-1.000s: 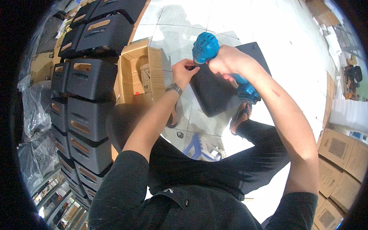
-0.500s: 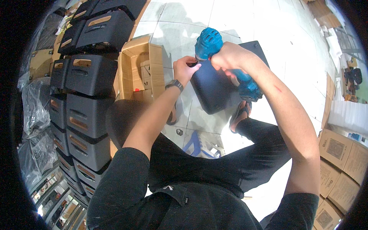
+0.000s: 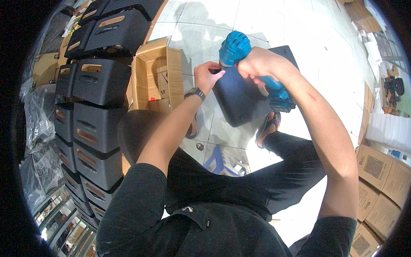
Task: The person sits on the floor and uses a cordless drill to fasten screws into a black plastic speaker enclosure. They then insert a circular foam gasket into the enclosure's central opening and press it into place.
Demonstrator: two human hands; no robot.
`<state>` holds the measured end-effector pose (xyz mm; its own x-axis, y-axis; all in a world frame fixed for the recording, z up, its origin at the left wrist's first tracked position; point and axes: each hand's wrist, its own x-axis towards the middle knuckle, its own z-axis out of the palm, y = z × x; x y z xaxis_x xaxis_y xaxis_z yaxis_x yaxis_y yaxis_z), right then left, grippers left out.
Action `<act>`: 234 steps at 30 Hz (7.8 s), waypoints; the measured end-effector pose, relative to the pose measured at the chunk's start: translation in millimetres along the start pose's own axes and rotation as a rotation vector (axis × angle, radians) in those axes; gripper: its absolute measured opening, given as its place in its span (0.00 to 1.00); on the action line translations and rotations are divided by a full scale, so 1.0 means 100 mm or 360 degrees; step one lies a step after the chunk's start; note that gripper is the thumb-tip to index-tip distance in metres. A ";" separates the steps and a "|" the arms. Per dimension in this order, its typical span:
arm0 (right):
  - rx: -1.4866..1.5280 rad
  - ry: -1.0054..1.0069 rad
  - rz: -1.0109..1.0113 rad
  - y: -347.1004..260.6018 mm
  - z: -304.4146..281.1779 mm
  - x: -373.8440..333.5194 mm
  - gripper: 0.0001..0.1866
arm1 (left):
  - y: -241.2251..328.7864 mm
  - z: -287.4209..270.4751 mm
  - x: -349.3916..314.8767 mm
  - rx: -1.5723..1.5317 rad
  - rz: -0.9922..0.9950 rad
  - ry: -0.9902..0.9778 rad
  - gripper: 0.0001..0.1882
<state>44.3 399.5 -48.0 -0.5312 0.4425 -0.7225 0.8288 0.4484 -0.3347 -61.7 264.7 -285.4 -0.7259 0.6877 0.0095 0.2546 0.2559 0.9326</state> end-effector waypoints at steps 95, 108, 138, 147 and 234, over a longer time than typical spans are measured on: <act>0.2644 0.2528 -0.0143 4.06 0.03 -1.33 0.10 | 1.54 3.24 -0.37 0.1199 0.0784 -0.0501 0.15; 0.2699 0.2431 -0.0190 3.93 -0.06 -1.30 0.15 | 1.52 3.16 -0.38 0.1121 0.0838 -0.0480 0.20; 0.2165 0.2163 -0.0048 4.03 0.05 -1.18 0.14 | 1.45 1.45 -0.18 0.1259 0.0691 -0.0492 0.13; 0.2290 0.0807 -0.0837 3.89 0.15 -1.59 0.22 | 2.46 1.48 0.06 -0.0712 -0.0106 -0.0778 0.11; 0.1292 0.0674 0.0201 3.79 -0.30 -1.23 0.18 | 1.35 2.97 -0.26 0.0135 0.0968 -0.0983 0.26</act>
<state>418.4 538.5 -67.8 -0.3158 0.7697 -0.5548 0.6691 -0.2339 -0.7054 181.5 482.9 -267.0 0.0216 0.9607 0.2769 0.5500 -0.2427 0.7991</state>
